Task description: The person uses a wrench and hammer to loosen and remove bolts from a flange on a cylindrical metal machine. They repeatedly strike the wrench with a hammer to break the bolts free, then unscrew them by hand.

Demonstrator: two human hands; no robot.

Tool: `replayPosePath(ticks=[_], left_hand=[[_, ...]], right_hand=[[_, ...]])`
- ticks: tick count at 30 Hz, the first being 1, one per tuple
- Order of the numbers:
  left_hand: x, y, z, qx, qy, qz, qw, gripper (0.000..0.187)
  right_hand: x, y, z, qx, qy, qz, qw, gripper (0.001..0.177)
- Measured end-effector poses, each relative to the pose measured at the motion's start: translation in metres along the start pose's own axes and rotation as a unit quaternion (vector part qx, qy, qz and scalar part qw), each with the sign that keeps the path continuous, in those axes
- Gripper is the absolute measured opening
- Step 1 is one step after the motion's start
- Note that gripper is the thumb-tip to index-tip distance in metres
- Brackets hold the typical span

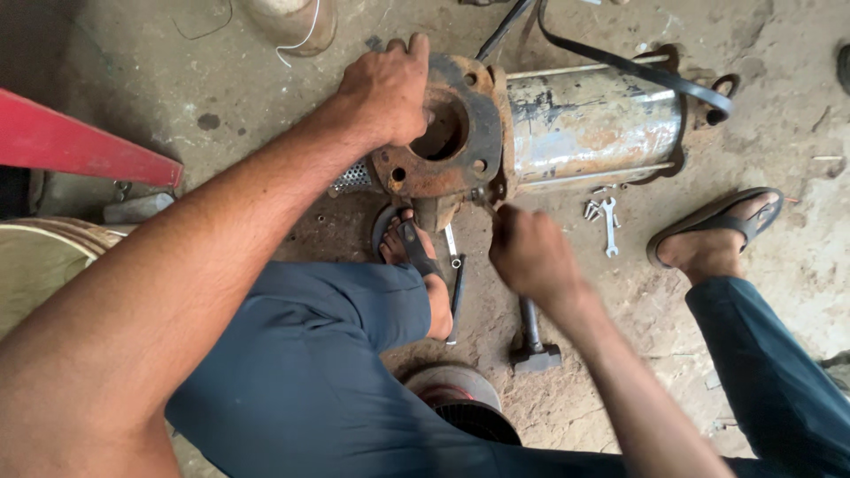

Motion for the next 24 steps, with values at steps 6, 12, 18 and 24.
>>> replayPosePath(ticks=[6, 12, 18, 24], left_hand=[[-0.005, -0.001, 0.001, -0.008, -0.023, -0.024, 0.999, 0.096], [-0.005, -0.001, -0.004, -0.009, -0.003, -0.004, 1.0, 0.097], [-0.006, 0.0, -0.01, -0.025, 0.003, 0.009, 1.0, 0.097], [-0.005, 0.006, -0.015, -0.044, 0.018, 0.014, 0.999, 0.103]], right_hand=[[-0.027, -0.003, 0.03, 0.102, 0.126, 0.022, 0.987, 0.016], [-0.02, 0.023, 0.072, 0.205, 0.128, 0.081, 0.967, 0.02], [-0.01, 0.053, 0.126, 0.543, -0.022, 0.319, 0.776, 0.037], [-0.008, 0.026, 0.125, 0.486, 0.119, 0.254, 0.828, 0.068]])
Point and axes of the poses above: each hand's wrist, its own x-axis towards the middle knuckle, its own z-axis out of the palm, y = z × x, the point moved 8 cm from there along x, towards the middle knuckle, and after that the axes turned 8 degrees about y, right-handed, at the moved point
